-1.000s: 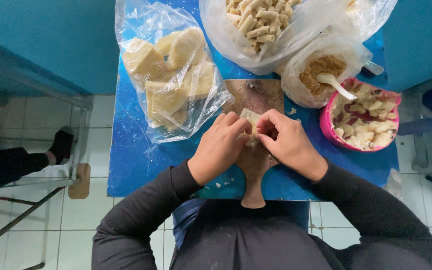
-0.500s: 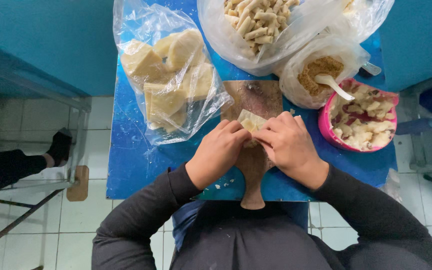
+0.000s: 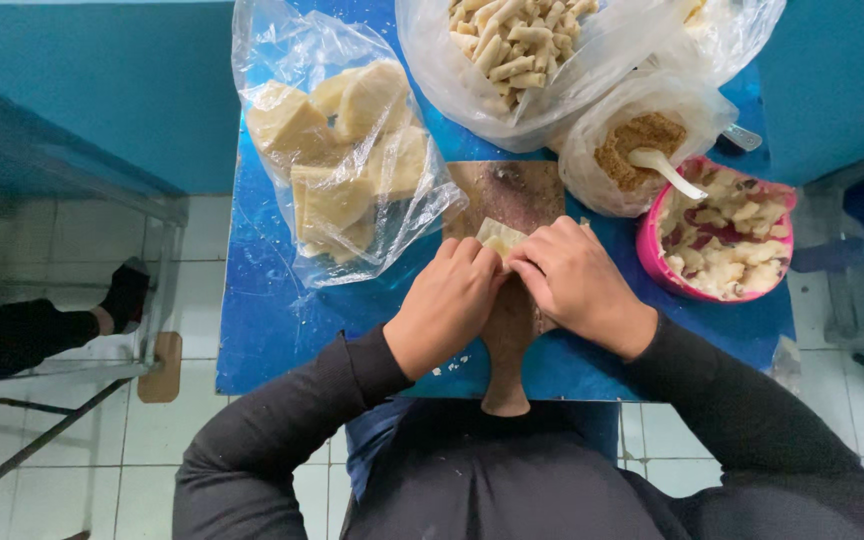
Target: The person flattens a piece of dough on a small wooden board, then uses a spoon to scoop brown filling from a container and spreads it onto the dough. They fold the dough over the filling into a triangular pastry and place it aside, repeating the process with more dough pieces.
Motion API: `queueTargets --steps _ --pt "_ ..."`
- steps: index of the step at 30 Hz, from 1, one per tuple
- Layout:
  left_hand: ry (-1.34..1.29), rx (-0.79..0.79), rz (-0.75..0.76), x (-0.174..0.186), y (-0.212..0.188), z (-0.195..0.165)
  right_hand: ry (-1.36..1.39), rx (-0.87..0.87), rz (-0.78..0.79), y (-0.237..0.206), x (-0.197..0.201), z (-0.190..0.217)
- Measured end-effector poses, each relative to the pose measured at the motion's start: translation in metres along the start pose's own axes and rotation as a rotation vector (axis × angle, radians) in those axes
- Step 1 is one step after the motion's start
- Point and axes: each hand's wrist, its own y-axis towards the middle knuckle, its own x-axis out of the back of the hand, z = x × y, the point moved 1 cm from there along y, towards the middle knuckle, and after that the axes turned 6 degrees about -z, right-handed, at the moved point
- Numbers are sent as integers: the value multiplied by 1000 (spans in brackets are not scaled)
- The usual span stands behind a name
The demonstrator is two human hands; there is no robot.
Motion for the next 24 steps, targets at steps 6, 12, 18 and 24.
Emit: queueTargets --steps 6,12,18,24 --pt "-21 -7 -2 -8 1 9 -134 70 13 -1 0 12" --pt "-83 81 -44 -7 2 12 -106 5 -27 6 -10 8" --pt "-171 171 -51 -5 7 20 130 -169 38 14 -19 -16" --pt "-153 160 -87 -3 9 27 231 -178 11 11 -20 -22"
